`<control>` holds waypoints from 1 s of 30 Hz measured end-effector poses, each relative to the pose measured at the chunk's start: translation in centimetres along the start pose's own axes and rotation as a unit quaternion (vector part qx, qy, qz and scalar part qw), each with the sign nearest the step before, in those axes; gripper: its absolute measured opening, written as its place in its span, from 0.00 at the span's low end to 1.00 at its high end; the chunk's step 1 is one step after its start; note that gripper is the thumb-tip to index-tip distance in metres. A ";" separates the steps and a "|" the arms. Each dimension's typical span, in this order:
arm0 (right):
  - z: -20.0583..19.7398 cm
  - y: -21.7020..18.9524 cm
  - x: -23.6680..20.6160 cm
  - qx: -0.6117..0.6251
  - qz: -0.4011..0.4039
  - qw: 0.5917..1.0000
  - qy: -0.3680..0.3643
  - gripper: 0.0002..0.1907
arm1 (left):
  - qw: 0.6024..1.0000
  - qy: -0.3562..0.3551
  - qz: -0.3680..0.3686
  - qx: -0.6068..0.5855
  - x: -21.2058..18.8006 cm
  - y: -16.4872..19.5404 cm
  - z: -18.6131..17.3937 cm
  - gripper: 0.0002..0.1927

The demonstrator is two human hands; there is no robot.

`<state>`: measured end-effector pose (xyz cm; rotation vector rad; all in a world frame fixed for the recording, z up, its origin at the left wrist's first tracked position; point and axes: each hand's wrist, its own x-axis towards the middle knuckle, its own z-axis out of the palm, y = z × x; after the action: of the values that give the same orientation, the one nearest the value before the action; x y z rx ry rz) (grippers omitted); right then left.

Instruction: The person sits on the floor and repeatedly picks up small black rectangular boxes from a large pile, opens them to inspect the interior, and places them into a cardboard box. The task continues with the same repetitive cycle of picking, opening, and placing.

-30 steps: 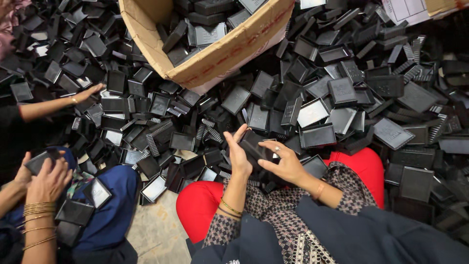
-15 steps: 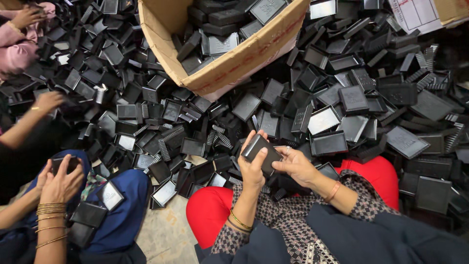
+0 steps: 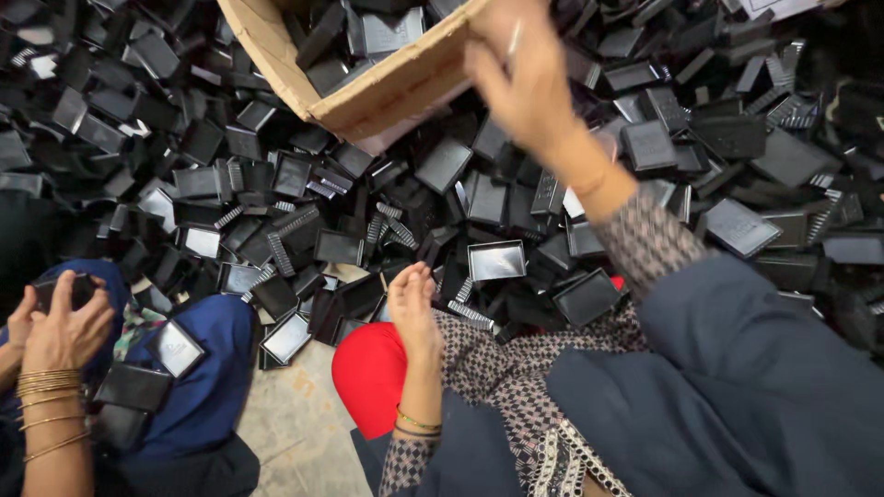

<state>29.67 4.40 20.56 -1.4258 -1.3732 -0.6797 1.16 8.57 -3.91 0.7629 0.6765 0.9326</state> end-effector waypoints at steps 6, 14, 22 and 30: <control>1.5 -4.3 -23.9 -0.067 0.046 0.861 -0.502 0.21 | 0.996 0.068 -0.052 -0.026 1.9 -2.2 -5.7 0.13; -1.3 -8.9 -25.3 0.248 0.266 0.851 -0.378 0.09 | 0.991 -0.113 -0.070 0.026 -2.5 -3.2 3.2 0.32; -9.2 -0.5 -23.8 -0.294 0.162 0.859 -0.387 0.22 | 0.950 0.047 -0.181 -0.249 2.7 7.6 -1.5 0.33; -14.8 4.4 -27.4 -0.330 0.255 0.851 -0.320 0.14 | 0.963 -0.003 -0.171 -0.210 3.7 6.6 -5.8 0.14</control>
<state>31.97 -19.09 -0.26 -2.6321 -1.1689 -0.3236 -4.75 15.94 -2.43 0.2589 0.5560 0.7190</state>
